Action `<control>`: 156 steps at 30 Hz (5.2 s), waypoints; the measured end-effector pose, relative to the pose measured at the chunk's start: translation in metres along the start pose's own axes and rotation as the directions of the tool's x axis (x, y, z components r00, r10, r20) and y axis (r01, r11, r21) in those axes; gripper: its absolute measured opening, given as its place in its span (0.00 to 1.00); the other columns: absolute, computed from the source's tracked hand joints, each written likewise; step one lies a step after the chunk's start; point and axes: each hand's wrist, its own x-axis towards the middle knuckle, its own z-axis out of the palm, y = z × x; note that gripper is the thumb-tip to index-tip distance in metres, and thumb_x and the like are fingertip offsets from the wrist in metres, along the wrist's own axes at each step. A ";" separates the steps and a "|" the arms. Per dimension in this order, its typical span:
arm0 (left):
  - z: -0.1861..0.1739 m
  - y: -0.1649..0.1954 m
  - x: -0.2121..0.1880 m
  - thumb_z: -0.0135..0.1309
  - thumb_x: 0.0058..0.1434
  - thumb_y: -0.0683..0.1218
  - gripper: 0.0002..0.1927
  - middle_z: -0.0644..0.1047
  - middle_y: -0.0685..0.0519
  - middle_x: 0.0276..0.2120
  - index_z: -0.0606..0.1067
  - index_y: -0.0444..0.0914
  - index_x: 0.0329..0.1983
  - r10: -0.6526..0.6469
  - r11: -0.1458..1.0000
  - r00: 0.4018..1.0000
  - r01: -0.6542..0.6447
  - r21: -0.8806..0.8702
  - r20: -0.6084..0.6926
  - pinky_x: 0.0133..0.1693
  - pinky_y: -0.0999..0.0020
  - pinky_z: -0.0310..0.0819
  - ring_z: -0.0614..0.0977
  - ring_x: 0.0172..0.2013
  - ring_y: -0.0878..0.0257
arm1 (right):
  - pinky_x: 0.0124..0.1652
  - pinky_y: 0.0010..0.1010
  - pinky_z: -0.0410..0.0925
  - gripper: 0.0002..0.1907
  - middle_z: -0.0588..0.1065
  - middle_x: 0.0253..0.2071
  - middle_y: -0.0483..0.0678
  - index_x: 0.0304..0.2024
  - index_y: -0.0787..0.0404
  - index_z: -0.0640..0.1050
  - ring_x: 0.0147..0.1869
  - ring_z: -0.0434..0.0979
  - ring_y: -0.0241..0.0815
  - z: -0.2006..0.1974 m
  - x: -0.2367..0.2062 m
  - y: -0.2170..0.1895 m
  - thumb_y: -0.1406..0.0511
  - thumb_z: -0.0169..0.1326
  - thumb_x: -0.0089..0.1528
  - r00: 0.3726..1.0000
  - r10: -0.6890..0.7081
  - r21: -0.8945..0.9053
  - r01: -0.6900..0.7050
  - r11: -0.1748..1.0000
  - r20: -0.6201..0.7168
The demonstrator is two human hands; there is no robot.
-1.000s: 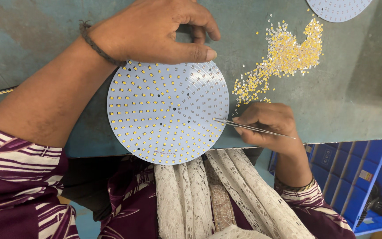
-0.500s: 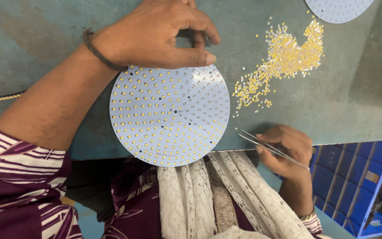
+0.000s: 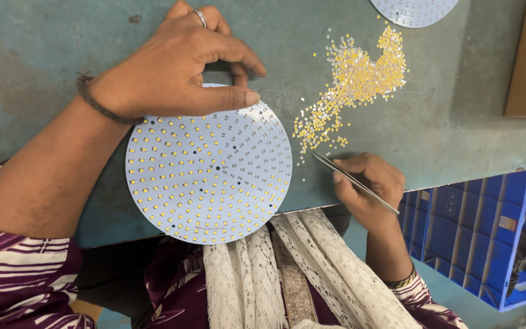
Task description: The person holds a round LED light board steady on the worktable with one hand and uses tweezers to pick small yellow LED chips one at a time from a pile on the table, placing each onto the board's pads and rotating the board as positions fill.
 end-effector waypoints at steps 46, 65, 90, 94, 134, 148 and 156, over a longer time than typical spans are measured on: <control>0.003 -0.008 0.004 0.62 0.65 0.59 0.22 0.83 0.54 0.35 0.81 0.37 0.50 0.015 0.995 1.000 -0.017 -0.100 -0.018 0.41 0.63 0.75 0.83 0.39 0.60 | 0.31 0.30 0.70 0.07 0.78 0.29 0.49 0.29 0.64 0.77 0.30 0.79 0.42 0.021 0.015 -0.032 0.69 0.64 0.58 0.933 -0.265 0.174 0.227 0.958 0.244; 0.002 -0.011 0.006 0.61 0.66 0.61 0.22 0.83 0.58 0.35 0.82 0.39 0.49 0.064 0.998 0.998 -0.064 -0.003 -0.013 0.45 0.59 0.70 0.79 0.42 0.58 | 0.34 0.27 0.71 0.08 0.78 0.32 0.49 0.33 0.64 0.77 0.33 0.79 0.38 0.018 0.002 -0.020 0.67 0.64 0.59 0.971 -0.207 0.175 0.184 0.967 0.123; -0.006 0.007 -0.005 0.59 0.62 0.65 0.25 0.83 0.63 0.35 0.83 0.44 0.50 -0.017 1.000 1.000 0.017 0.006 0.019 0.59 0.57 0.53 0.74 0.50 0.61 | 0.38 0.25 0.72 0.09 0.78 0.33 0.51 0.33 0.69 0.76 0.37 0.82 0.40 -0.005 -0.010 0.003 0.70 0.64 0.60 0.995 0.043 -0.003 -0.044 0.999 -0.095; -0.006 0.008 -0.005 0.59 0.61 0.65 0.24 0.83 0.63 0.35 0.83 0.44 0.49 -0.027 1.000 0.999 0.027 0.007 0.016 0.59 0.57 0.53 0.74 0.50 0.61 | 0.35 0.25 0.70 0.10 0.79 0.32 0.51 0.31 0.69 0.75 0.34 0.81 0.39 -0.006 -0.011 0.004 0.70 0.65 0.59 0.994 0.045 -0.003 -0.046 0.999 -0.096; 0.003 -0.005 0.004 0.62 0.62 0.60 0.20 0.83 0.61 0.34 0.83 0.42 0.47 0.056 0.998 0.998 -0.055 0.039 -0.030 0.52 0.55 0.57 0.75 0.47 0.58 | 0.32 0.25 0.68 0.05 0.80 0.34 0.52 0.35 0.68 0.78 0.31 0.77 0.36 0.019 0.004 -0.029 0.73 0.62 0.61 0.997 0.064 0.046 -0.066 0.997 0.054; 0.000 0.002 0.000 0.60 0.62 0.64 0.24 0.83 0.63 0.34 0.83 0.42 0.47 0.016 1.000 1.000 -0.016 0.012 0.001 0.54 0.57 0.55 0.74 0.47 0.61 | 0.34 0.24 0.68 0.05 0.79 0.34 0.50 0.35 0.68 0.79 0.33 0.78 0.36 0.001 0.012 -0.005 0.72 0.63 0.59 0.999 0.050 0.038 -0.050 0.998 -0.011; 0.000 0.006 -0.002 0.61 0.63 0.64 0.24 0.83 0.64 0.34 0.83 0.42 0.48 0.009 1.000 1.000 -0.009 0.008 -0.004 0.54 0.58 0.55 0.73 0.47 0.61 | 0.34 0.24 0.68 0.07 0.79 0.32 0.50 0.32 0.68 0.77 0.33 0.78 0.36 0.003 0.009 -0.006 0.72 0.63 0.60 0.999 0.052 0.041 -0.052 0.998 -0.004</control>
